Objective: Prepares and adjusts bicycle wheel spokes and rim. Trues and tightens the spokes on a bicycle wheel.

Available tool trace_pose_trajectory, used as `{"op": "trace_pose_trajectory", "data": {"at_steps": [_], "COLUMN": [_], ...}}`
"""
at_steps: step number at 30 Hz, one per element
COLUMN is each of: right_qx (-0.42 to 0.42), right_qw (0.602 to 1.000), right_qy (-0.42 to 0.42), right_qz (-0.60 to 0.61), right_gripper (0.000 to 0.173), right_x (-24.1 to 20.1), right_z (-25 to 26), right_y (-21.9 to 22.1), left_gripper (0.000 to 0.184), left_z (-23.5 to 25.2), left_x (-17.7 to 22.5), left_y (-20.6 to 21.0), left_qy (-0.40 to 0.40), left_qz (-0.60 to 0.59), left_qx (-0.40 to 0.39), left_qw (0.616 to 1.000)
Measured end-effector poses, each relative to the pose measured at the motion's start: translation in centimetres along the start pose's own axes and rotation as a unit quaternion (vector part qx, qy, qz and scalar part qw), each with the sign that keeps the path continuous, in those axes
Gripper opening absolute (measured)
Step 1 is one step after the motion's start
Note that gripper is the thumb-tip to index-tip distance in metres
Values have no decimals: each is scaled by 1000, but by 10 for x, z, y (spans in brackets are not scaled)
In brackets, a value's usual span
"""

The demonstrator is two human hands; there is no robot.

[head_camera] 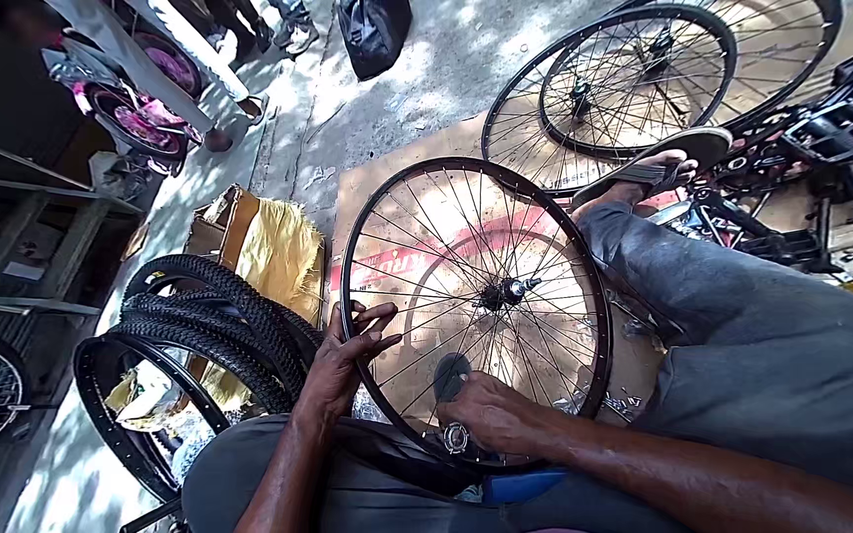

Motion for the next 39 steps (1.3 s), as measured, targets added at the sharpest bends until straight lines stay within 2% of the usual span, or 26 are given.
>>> {"op": "trace_pose_trajectory", "data": {"at_steps": [2,4,5,6,8,14,17,20,23,24,26,28,30,34,39], "right_qx": [-31,-107,-124,-127,-109,-96,-75,-23,12,7,-28,-80,-106,-139,-167], "right_qw": [999,993,989,986,988,990,991,995,994,994,996,993,987,981,980], "right_qy": [-8,-20,-27,-38,-55,-99,-106,-93,-89,-85,-79,-81,-96,-105,-85], "right_qz": [-18,43,82,101,96,35,20,12,-61,-72,-42,29,71,86,73], "right_gripper": [15,34,38,35,28,25,19,24,25,21,24,32,28,33,26], "right_x": [-1,-2,-2,-1,-1,-5,-8,-7,-5,-5,-5,-4,-3,-2,0], "right_z": [2,2,0,-2,-4,-4,-8,-8,-8,-8,-7,-8,-11,-15,-19], "right_y": [2,-7,-11,-13,-12,-19,-15,-8,9,12,4,-13,-26,-36,-33], "left_gripper": [34,34,34,34,34,22,36,42,36,31,24,28,39,36,33], "left_z": [-1,-4,-8,-10,-10,-4,2,8,16,19,28,39,41,31,16], "left_x": [0,0,0,0,0,4,4,2,5,7,10,8,4,-6,-14], "left_y": [0,1,1,1,2,6,2,-2,-3,-3,-6,-5,-2,-3,1], "left_qy": [1,-1,-1,-2,-1,6,-2,-11,-4,3,19,4,-30,-53,-25], "left_qz": [-1,17,28,36,46,49,72,89,86,89,107,83,40,-18,-84], "left_qx": [-1,1,6,8,8,18,42,61,83,104,156,149,147,171,112], "left_qw": [1000,1000,1000,999,999,999,997,994,993,991,982,985,988,984,990]}}
Point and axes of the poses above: each hand's wrist, its own z-axis towards the middle knuckle, its own y-axis out of the palm, x = y × z, the point moved 6 cm from there along z, towards the middle knuckle, and after that the axes turned 8 degrees about x, right-handed, at the moved point
